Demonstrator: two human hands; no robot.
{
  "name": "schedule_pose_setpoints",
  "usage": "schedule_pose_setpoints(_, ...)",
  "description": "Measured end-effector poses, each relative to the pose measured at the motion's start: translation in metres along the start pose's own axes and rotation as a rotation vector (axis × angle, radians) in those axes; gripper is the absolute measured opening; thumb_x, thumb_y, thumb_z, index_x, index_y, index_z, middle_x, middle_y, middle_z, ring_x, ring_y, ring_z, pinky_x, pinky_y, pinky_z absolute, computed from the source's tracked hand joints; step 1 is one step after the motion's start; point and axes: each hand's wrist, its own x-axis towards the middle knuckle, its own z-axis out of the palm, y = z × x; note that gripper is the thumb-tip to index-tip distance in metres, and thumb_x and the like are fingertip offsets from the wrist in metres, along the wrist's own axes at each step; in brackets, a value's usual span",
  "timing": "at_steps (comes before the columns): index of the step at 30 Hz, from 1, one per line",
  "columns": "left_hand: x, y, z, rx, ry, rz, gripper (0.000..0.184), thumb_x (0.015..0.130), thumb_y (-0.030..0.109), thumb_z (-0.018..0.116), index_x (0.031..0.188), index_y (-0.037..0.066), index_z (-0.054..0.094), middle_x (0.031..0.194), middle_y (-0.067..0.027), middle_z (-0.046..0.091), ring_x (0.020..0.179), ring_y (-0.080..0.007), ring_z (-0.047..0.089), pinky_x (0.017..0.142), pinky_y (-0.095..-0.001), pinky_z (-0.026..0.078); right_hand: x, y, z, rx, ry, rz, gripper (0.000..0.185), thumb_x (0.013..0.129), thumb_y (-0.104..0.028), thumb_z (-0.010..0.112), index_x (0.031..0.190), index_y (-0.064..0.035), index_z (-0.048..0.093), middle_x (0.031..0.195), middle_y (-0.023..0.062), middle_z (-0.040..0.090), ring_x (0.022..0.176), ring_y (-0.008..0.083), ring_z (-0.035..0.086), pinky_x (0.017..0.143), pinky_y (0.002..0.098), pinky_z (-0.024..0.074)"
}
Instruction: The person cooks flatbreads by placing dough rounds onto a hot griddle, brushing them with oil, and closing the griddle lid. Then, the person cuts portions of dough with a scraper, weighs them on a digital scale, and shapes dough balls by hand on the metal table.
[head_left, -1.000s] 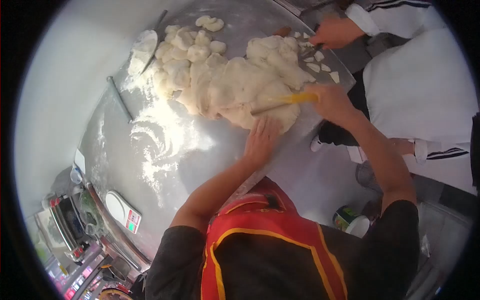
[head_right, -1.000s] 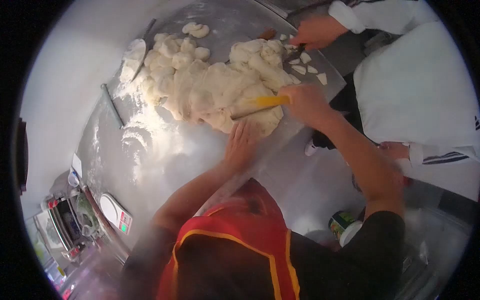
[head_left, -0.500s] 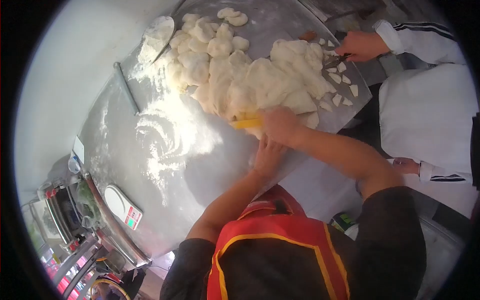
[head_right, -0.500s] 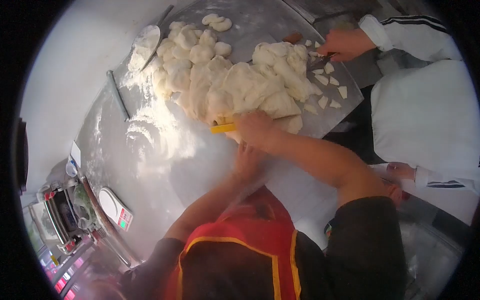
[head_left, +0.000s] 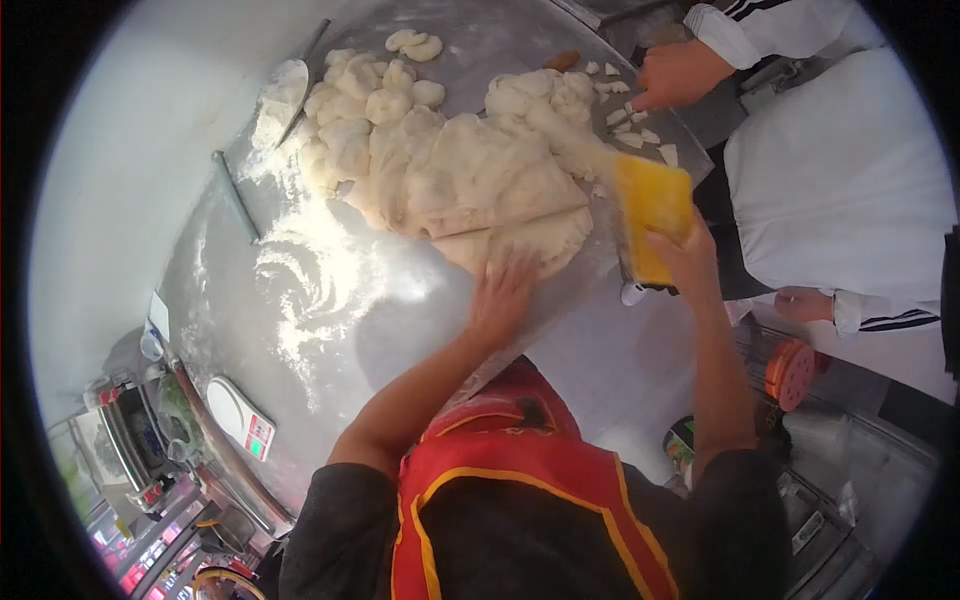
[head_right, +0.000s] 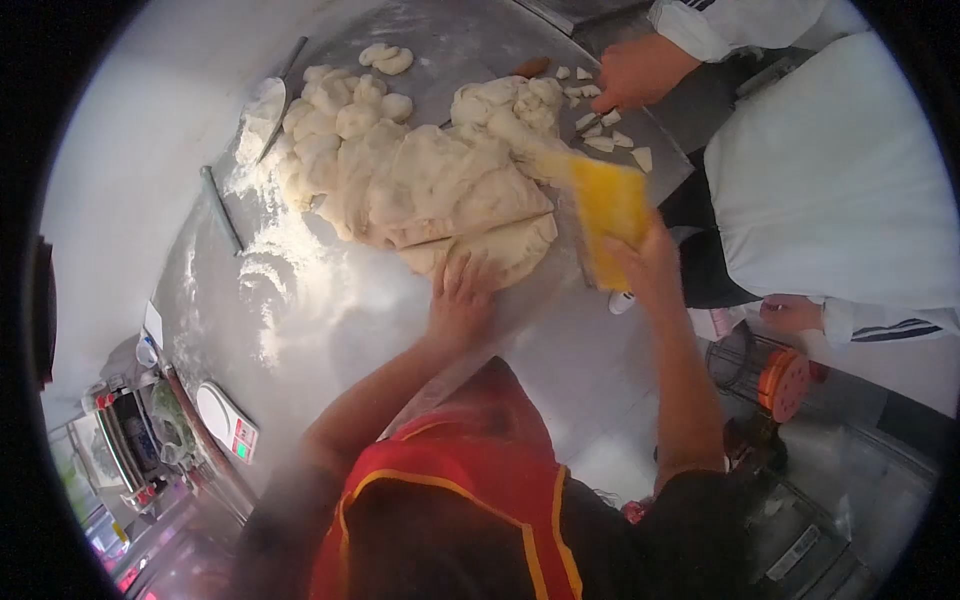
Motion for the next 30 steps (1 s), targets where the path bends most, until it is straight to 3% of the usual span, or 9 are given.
schedule_pose_setpoints(3, 0.033, 0.001, -0.005, -0.060, -0.067, -0.015, 0.068, 0.078, 0.022, 0.061, 0.140, 0.009, 0.036, 0.134, -0.0148, 0.045, 0.126, -0.0299, 0.040, 0.106, -0.0472, 0.028, -0.015, 0.109, 0.008, 0.239, 0.026, 0.052, 0.065, 0.073, -0.013, 0.067, 0.132, -0.0026, 0.043, 0.111, 0.0150, 0.061, 0.100, 0.0225, 0.061, 0.086, 0.0325, 0.0484)
schedule_pose_setpoints(6, 0.051, 0.003, 0.011, -0.123, -0.122, -0.023, 0.072, 0.075, 0.027, 0.066, 0.139, 0.013, 0.038, 0.127, -0.0122, 0.049, 0.118, -0.0302, 0.044, 0.102, -0.0471, 0.031, -0.015, 0.137, 0.030, 0.386, 0.019, 0.037, 0.078, 0.072, -0.009, 0.067, 0.141, -0.0063, 0.032, 0.119, 0.0141, 0.057, 0.105, 0.0225, 0.058, 0.088, 0.0318, 0.0475)
schedule_pose_setpoints(11, 0.057, 0.004, 0.030, -0.041, -0.136, -0.041, 0.073, 0.070, 0.028, 0.069, 0.136, 0.013, 0.041, 0.123, -0.0102, 0.051, 0.116, -0.0285, 0.046, 0.098, -0.0455, 0.035, -0.009, 0.105, 0.050, 0.307, -0.049, 0.176, 0.086, 0.072, -0.005, 0.067, 0.146, -0.0089, 0.024, 0.123, 0.0141, 0.053, 0.108, 0.0203, 0.056, 0.089, 0.0310, 0.0470)
schedule_pose_setpoints(16, 0.035, -0.008, 0.016, -0.237, -0.128, -0.068, 0.059, 0.073, 0.022, 0.067, 0.128, 0.013, 0.048, 0.120, -0.0106, 0.052, 0.114, -0.0317, 0.046, 0.096, -0.0436, 0.038, -0.013, 0.096, 0.109, 0.309, -0.277, 0.261, 0.087, 0.073, -0.003, 0.069, 0.147, -0.0068, 0.023, 0.125, 0.0120, 0.051, 0.110, 0.0193, 0.053, 0.090, 0.0296, 0.0460)
schedule_pose_setpoints(18, 0.012, -0.018, -0.002, -0.305, -0.103, -0.103, 0.055, 0.074, 0.019, 0.066, 0.125, 0.012, 0.050, 0.121, -0.0126, 0.050, 0.114, -0.0337, 0.046, 0.097, -0.0433, 0.037, -0.019, 0.093, 0.154, 0.113, -0.211, -0.035, 0.090, 0.073, -0.006, 0.072, 0.147, -0.0072, 0.021, 0.131, 0.0147, 0.048, 0.118, 0.0250, 0.049, 0.098, 0.0336, 0.0418)
schedule_pose_setpoints(22, -0.059, -0.058, -0.023, -0.241, 0.008, -0.234, 0.057, 0.072, 0.019, 0.069, 0.125, 0.012, 0.049, 0.126, -0.0186, 0.045, 0.116, -0.0391, 0.043, 0.102, -0.0462, 0.033, -0.049, 0.021, 0.226, 0.219, -0.358, 0.072, 0.089, 0.075, -0.013, 0.072, 0.147, -0.0066, 0.020, 0.142, 0.0201, 0.040, 0.132, 0.0300, 0.038, 0.108, 0.0376, 0.0308)
schedule_pose_setpoints(25, -0.099, -0.110, -0.043, -0.056, 0.230, -0.210, 0.067, 0.069, 0.028, 0.074, 0.129, 0.012, 0.048, 0.134, -0.0212, 0.041, 0.127, -0.0405, 0.035, 0.105, -0.0591, 0.025, -0.076, -0.032, 0.252, 0.195, -0.452, -0.048, 0.087, 0.075, -0.013, 0.070, 0.147, -0.0045, 0.021, 0.141, 0.0194, 0.041, 0.130, 0.0299, 0.040, 0.107, 0.0370, 0.0325)
schedule_pose_setpoints(28, -0.102, -0.137, -0.068, -0.241, 0.043, -0.318, 0.076, 0.066, 0.032, 0.077, 0.133, 0.014, 0.046, 0.136, -0.0189, 0.041, 0.127, -0.0408, 0.034, 0.104, -0.0635, 0.022, -0.099, -0.045, 0.256, 0.316, -0.406, -0.055, 0.085, 0.075, -0.011, 0.068, 0.146, -0.0041, 0.022, 0.140, 0.0185, 0.042, 0.129, 0.0281, 0.042, 0.105, 0.0361, 0.0350)
schedule_pose_setpoints(30, -0.113, -0.138, -0.063, -0.065, -0.004, -0.210, 0.076, 0.069, 0.034, 0.074, 0.135, 0.014, 0.044, 0.136, -0.0128, 0.046, 0.126, -0.0378, 0.038, 0.105, -0.0573, 0.022, -0.103, -0.029, 0.252, 0.234, -0.379, -0.138, 0.081, 0.076, -0.007, 0.065, 0.146, -0.0045, 0.023, 0.140, 0.0200, 0.041, 0.130, 0.0297, 0.041, 0.106, 0.0367, 0.0341)
